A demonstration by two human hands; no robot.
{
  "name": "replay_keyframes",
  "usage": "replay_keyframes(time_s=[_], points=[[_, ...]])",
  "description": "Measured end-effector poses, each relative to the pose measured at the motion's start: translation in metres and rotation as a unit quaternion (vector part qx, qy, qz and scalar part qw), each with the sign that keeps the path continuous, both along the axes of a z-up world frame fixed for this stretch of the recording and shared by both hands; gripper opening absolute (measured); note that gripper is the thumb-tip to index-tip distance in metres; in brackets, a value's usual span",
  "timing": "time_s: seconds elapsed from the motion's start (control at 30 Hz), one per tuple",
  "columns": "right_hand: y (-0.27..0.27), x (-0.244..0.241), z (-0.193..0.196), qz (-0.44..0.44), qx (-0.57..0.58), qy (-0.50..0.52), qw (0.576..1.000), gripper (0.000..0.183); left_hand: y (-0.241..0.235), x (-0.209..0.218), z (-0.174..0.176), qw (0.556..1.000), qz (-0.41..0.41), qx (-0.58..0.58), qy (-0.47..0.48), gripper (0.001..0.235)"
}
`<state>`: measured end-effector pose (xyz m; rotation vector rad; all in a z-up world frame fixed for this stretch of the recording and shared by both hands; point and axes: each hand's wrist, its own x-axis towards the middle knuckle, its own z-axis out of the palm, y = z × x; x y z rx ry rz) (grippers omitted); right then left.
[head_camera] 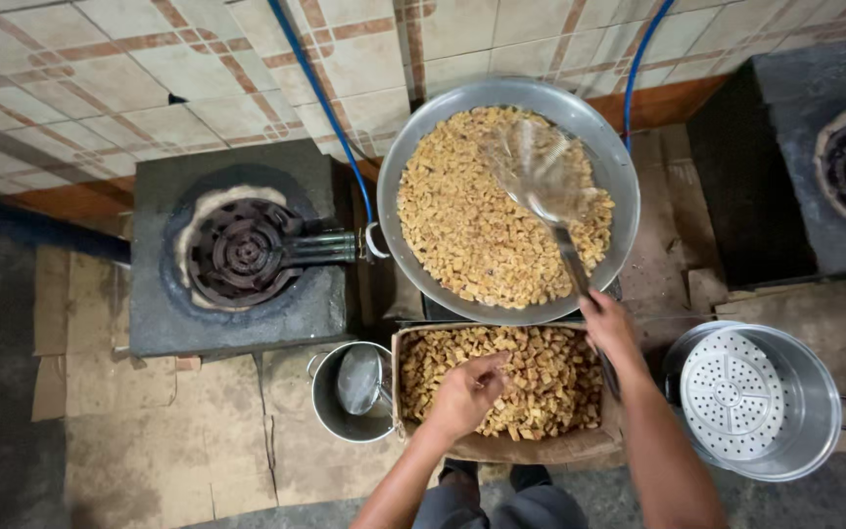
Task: The person fries small pieces of food in a large wok, uses a metal strainer to transfer them into a box, and then uses a skimmer to turn the remaining pieces in the oil.
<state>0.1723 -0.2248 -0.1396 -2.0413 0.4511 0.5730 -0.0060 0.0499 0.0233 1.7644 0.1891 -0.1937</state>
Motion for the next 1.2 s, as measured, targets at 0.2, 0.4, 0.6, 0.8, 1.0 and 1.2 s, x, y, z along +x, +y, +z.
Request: replay_keyframes(time_s=[0.2, 0.4, 0.6, 0.8, 1.0, 1.2], points=[[0.056, 0.038, 0.013, 0.143, -0.198, 0.002, 0.97, 0.053, 0.01, -0.016, -0.009, 0.999, -0.006, 0.035, 0.023, 0.035], [0.054, -0.006, -0.004, 0.162, -0.112, -0.025, 0.98, 0.053, 0.013, -0.022, -0.027, 0.996, 0.021, 0.078, 0.037, 0.034], [0.079, -0.01, 0.037, 0.224, -0.188, 0.057, 0.954, 0.052, 0.015, -0.042, -0.027, 0.998, 0.017, 0.055, -0.026, 0.034], [0.038, -0.065, 0.016, 0.318, -0.298, -0.114, 0.893, 0.051, 0.023, -0.044, -0.012, 0.999, 0.019, 0.024, 0.011, 0.038], [0.031, -0.049, 0.019, 0.264, -0.243, -0.08, 0.93, 0.049, 0.006, -0.054, -0.01, 0.998, 0.016, 0.062, 0.008, 0.037], [-0.036, -0.082, 0.061, 0.33, -0.254, -0.067, 0.907, 0.054, -0.019, -0.054, -0.019, 0.995, 0.071, 0.06, -0.038, 0.036]])
